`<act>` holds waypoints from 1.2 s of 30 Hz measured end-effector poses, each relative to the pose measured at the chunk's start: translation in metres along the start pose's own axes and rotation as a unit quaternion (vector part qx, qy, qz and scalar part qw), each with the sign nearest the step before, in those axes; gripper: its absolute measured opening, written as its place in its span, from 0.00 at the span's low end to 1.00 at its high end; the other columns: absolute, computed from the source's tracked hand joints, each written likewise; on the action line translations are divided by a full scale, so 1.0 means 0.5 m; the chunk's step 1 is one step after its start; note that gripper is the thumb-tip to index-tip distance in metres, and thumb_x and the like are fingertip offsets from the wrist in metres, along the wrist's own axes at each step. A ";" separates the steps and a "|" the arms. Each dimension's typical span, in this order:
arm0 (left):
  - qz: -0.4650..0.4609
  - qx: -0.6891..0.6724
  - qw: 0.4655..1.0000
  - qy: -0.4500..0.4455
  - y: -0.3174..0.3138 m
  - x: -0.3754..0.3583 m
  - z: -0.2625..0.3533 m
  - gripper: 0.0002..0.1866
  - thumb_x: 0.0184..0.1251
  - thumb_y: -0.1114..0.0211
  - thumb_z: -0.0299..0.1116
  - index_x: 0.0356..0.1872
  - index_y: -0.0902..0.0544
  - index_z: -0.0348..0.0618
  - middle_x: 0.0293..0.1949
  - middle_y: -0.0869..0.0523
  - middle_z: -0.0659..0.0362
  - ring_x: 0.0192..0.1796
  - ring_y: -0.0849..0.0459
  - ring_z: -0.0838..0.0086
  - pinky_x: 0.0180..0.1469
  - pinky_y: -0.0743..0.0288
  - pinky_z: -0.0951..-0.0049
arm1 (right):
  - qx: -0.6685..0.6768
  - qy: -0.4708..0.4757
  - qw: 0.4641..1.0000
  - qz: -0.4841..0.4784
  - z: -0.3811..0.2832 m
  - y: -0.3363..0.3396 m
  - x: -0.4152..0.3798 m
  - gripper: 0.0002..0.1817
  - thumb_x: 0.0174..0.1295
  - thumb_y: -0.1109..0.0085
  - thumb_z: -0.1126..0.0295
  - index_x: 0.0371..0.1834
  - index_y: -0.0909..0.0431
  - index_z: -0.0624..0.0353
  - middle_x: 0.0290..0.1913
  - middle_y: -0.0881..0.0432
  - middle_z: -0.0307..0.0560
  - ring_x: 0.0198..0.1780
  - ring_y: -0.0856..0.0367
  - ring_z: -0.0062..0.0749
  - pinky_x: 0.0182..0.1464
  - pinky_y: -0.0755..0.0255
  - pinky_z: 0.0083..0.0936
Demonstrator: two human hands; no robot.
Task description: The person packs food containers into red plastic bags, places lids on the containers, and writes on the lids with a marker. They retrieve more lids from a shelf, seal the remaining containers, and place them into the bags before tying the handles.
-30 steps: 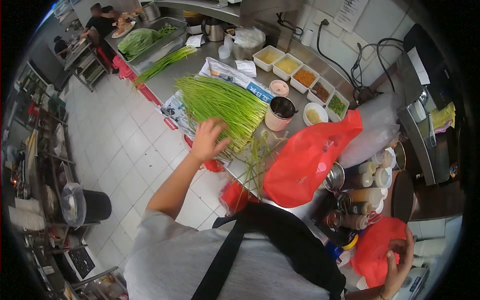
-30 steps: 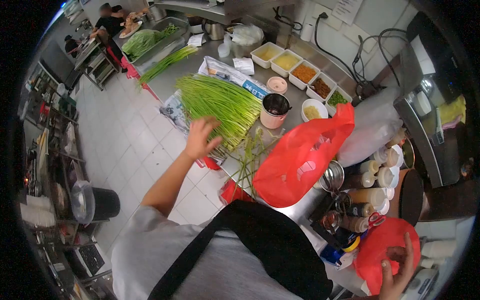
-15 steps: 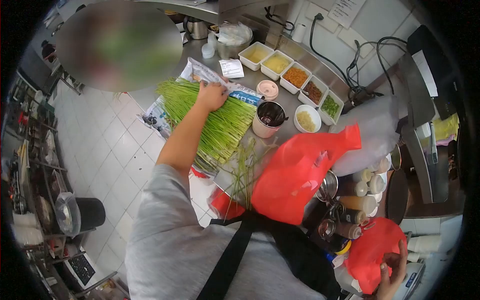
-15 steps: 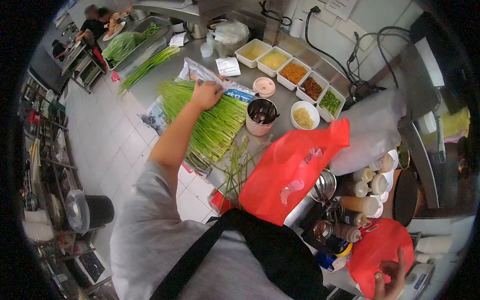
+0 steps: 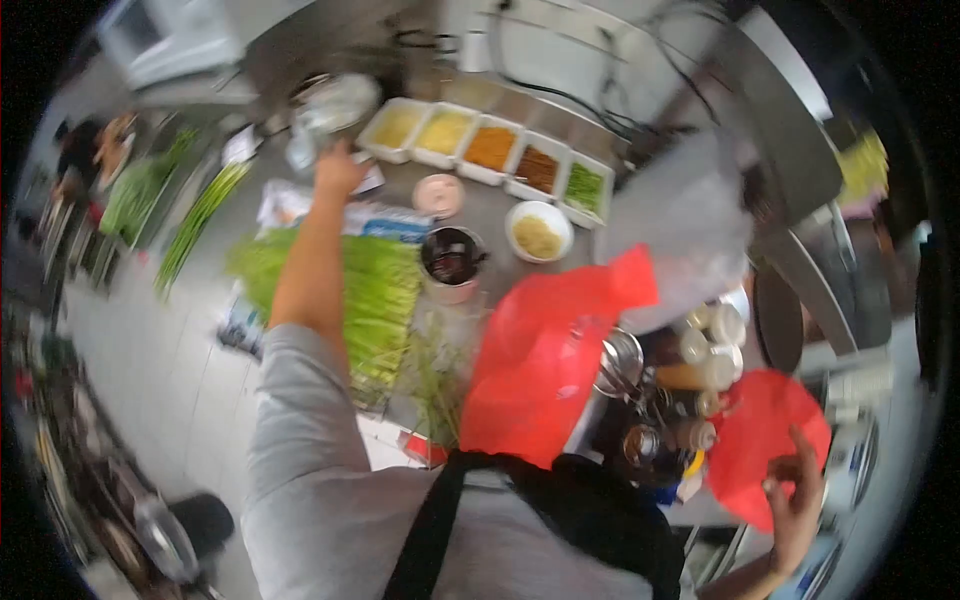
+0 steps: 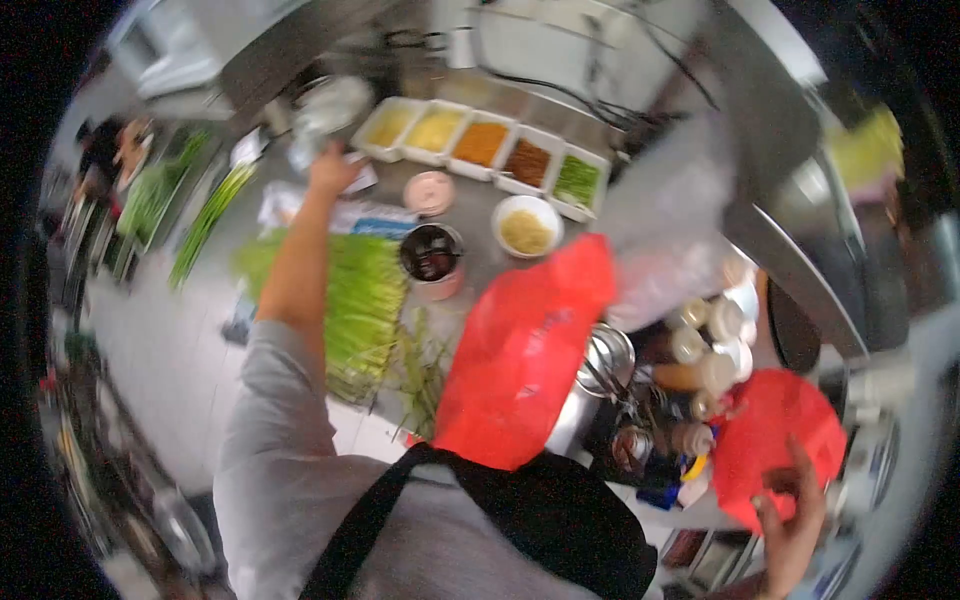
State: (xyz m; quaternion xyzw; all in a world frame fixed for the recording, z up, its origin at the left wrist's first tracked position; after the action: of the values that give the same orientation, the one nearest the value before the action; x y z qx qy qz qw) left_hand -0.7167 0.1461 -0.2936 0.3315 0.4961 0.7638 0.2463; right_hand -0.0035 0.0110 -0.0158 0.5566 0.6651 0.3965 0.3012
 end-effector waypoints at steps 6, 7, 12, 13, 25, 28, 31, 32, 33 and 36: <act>-0.078 0.056 0.995 -0.031 -0.118 0.053 -0.061 0.31 0.51 0.32 0.46 0.59 0.24 0.52 0.58 0.20 0.52 0.65 0.30 0.51 0.65 0.33 0.56 | -0.047 -0.005 0.999 0.019 -0.025 0.005 -0.002 0.35 0.43 0.34 0.75 0.61 0.28 0.63 0.31 0.20 0.46 0.38 0.20 0.29 0.46 0.28 0.26; -0.054 0.062 0.997 -0.015 -0.133 0.064 -0.071 0.30 0.48 0.31 0.43 0.58 0.23 0.54 0.57 0.20 0.52 0.65 0.30 0.51 0.64 0.32 0.58 | -0.044 -0.007 0.999 0.024 -0.022 0.007 -0.007 0.35 0.43 0.34 0.75 0.61 0.28 0.63 0.31 0.20 0.46 0.37 0.20 0.29 0.45 0.28 0.26; -0.002 0.028 0.998 -0.062 -0.093 0.087 -0.099 0.23 0.48 0.32 0.40 0.50 0.19 0.61 0.51 0.19 0.45 0.61 0.28 0.50 0.61 0.31 0.56 | -0.026 -0.021 0.998 0.044 0.016 0.033 -0.029 0.33 0.47 0.32 0.75 0.61 0.28 0.62 0.32 0.19 0.45 0.36 0.21 0.26 0.43 0.28 0.24; 0.016 0.013 0.996 -0.089 -0.075 0.082 -0.101 0.23 0.47 0.32 0.39 0.50 0.19 0.60 0.50 0.20 0.45 0.60 0.28 0.50 0.61 0.31 0.56 | -0.013 -0.038 0.998 0.051 0.031 0.042 -0.035 0.32 0.49 0.32 0.75 0.61 0.28 0.60 0.32 0.20 0.43 0.35 0.21 0.25 0.42 0.28 0.23; -0.206 -0.313 0.897 -0.235 0.469 -0.210 0.146 0.14 0.48 0.37 0.25 0.39 0.23 0.41 0.41 0.22 0.60 0.46 0.23 0.74 0.53 0.32 0.75 | 0.006 -0.063 0.990 0.127 0.201 0.077 -0.123 0.29 0.55 0.36 0.77 0.64 0.29 0.57 0.29 0.20 0.39 0.32 0.25 0.17 0.36 0.31 0.17; -0.266 -0.397 0.854 -0.208 0.496 -0.314 0.222 0.16 0.51 0.35 0.27 0.43 0.20 0.42 0.41 0.19 0.61 0.44 0.20 0.74 0.47 0.25 0.75 | 0.057 -0.038 0.991 0.114 0.249 0.054 -0.134 0.31 0.55 0.39 0.78 0.65 0.30 0.56 0.31 0.21 0.37 0.34 0.24 0.19 0.40 0.30 0.17; -0.394 -0.501 0.763 -0.110 0.476 -0.429 0.320 0.13 0.53 0.36 0.23 0.42 0.21 0.41 0.39 0.18 0.60 0.38 0.18 0.78 0.39 0.22 0.77 | 0.143 0.024 0.987 0.066 0.283 -0.006 -0.119 0.31 0.55 0.37 0.77 0.65 0.30 0.55 0.36 0.20 0.39 0.39 0.23 0.20 0.42 0.28 0.19; -0.421 -0.531 0.727 -0.109 0.454 -0.447 0.340 0.13 0.53 0.36 0.23 0.42 0.21 0.40 0.39 0.18 0.60 0.38 0.18 0.77 0.39 0.22 0.76 | 0.165 0.051 0.984 0.051 0.248 -0.048 -0.112 0.31 0.55 0.36 0.76 0.65 0.30 0.55 0.38 0.19 0.40 0.41 0.23 0.20 0.43 0.27 0.19; -0.447 -0.554 0.690 -0.132 0.448 -0.477 0.370 0.13 0.53 0.37 0.23 0.42 0.21 0.39 0.39 0.18 0.59 0.39 0.17 0.77 0.39 0.22 0.77 | 0.247 0.080 0.965 -0.043 0.226 -0.099 -0.104 0.31 0.54 0.35 0.76 0.64 0.29 0.55 0.41 0.19 0.41 0.43 0.22 0.21 0.44 0.27 0.20; -0.433 -0.522 0.703 -0.214 0.433 -0.536 0.435 0.11 0.53 0.37 0.23 0.40 0.21 0.41 0.37 0.18 0.60 0.36 0.17 0.79 0.36 0.23 0.79 | 0.306 0.157 0.908 -0.240 0.128 -0.203 -0.059 0.36 0.55 0.38 0.79 0.70 0.38 0.57 0.53 0.23 0.45 0.53 0.24 0.29 0.55 0.28 0.24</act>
State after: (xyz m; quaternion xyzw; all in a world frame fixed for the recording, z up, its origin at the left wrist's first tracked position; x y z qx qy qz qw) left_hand -0.3869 0.0028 -0.1014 0.0527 0.0405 0.6181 0.7833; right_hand 0.0056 -0.0125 -0.1367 0.3759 0.9058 0.1714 0.0940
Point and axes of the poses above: each hand's wrist, its own x-axis towards the middle knuckle, its own y-axis out of the back of the hand, z = x × y, the point moved 1 cm from there along x, towards the middle knuckle
